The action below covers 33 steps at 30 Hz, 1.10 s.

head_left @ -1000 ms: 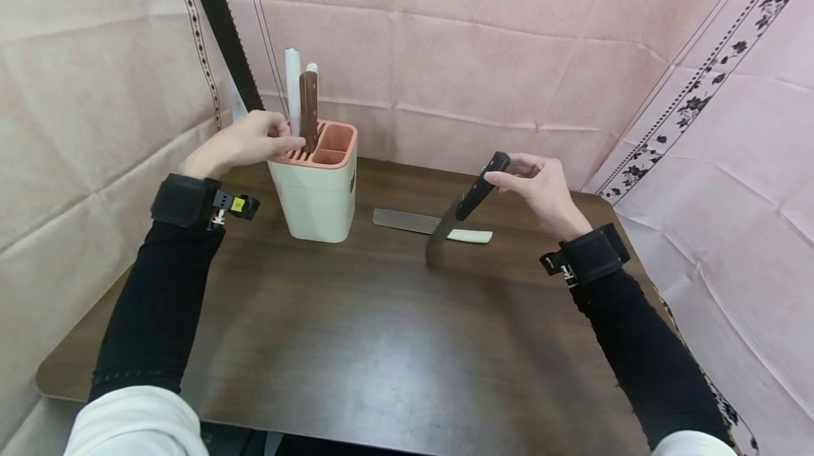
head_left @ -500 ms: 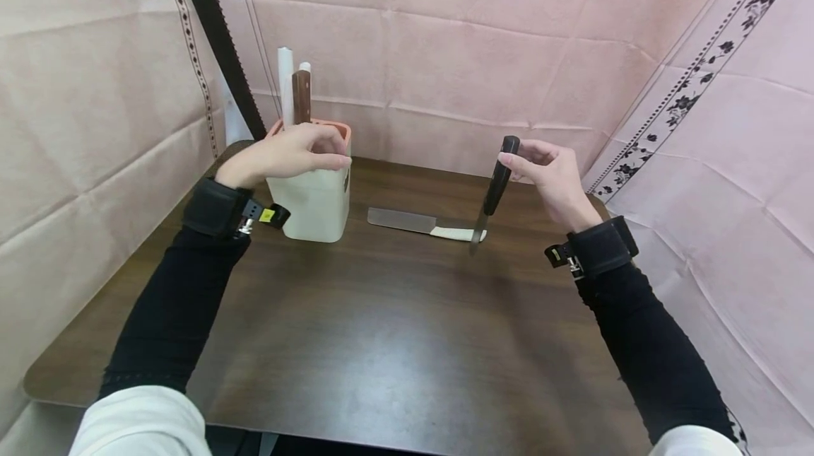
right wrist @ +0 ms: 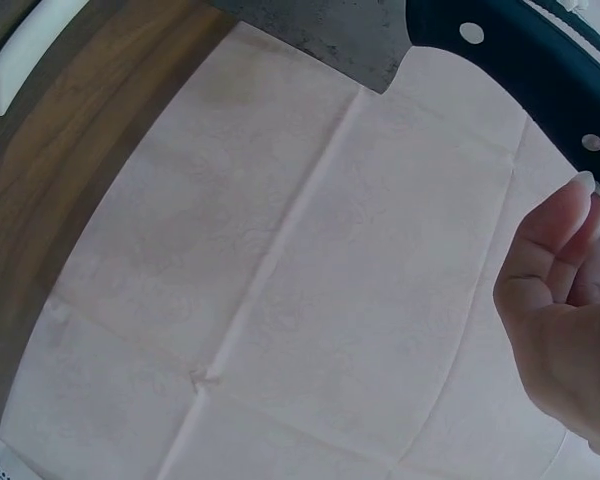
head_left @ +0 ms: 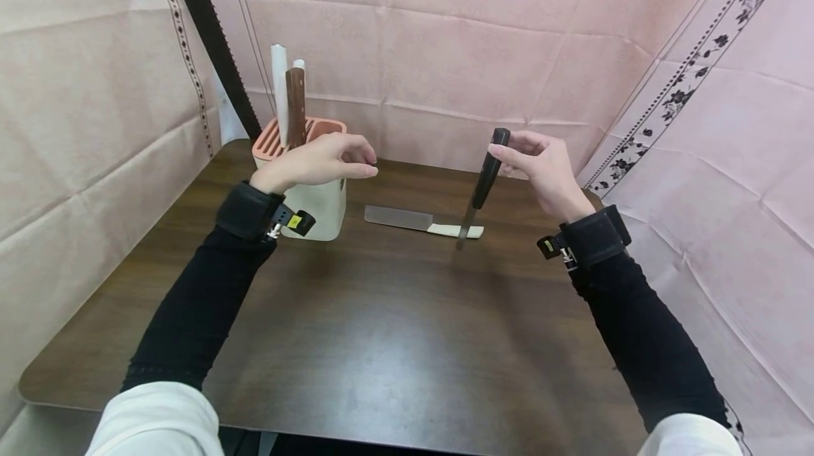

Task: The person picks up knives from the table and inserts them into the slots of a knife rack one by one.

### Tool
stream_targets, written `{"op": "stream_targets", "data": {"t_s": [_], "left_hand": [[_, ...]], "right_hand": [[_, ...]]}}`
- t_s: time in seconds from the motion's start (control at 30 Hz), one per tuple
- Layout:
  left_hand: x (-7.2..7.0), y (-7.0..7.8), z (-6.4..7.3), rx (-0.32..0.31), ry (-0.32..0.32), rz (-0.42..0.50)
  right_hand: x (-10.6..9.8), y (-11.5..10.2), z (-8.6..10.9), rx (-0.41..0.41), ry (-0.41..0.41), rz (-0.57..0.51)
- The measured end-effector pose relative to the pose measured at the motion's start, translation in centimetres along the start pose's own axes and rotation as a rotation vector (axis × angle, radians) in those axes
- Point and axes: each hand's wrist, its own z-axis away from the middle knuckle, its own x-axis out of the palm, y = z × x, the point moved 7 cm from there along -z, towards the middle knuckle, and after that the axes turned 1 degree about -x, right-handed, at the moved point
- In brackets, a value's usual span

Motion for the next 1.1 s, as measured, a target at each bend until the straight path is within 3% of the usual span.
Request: {"op": "stream_targets", "data": {"t_s": [0.2,0.63,1.1], "left_hand": [[0.7,0.3,-0.5,-0.016,-0.005,0.004],[1.5,0.8,-1.3,0.015,-0.028,0.003],[2.3,1.2,-2.1,0.015,-0.046,0.007]], "right_hand": [[0.5,-0.2,-0.3,0.02,-0.004,0.007],[1.6,-0.2,-0.8,0.08,-0.005,0.042],[2.7,-0.7,-1.1,0.008,-0.044,0.079]]}}
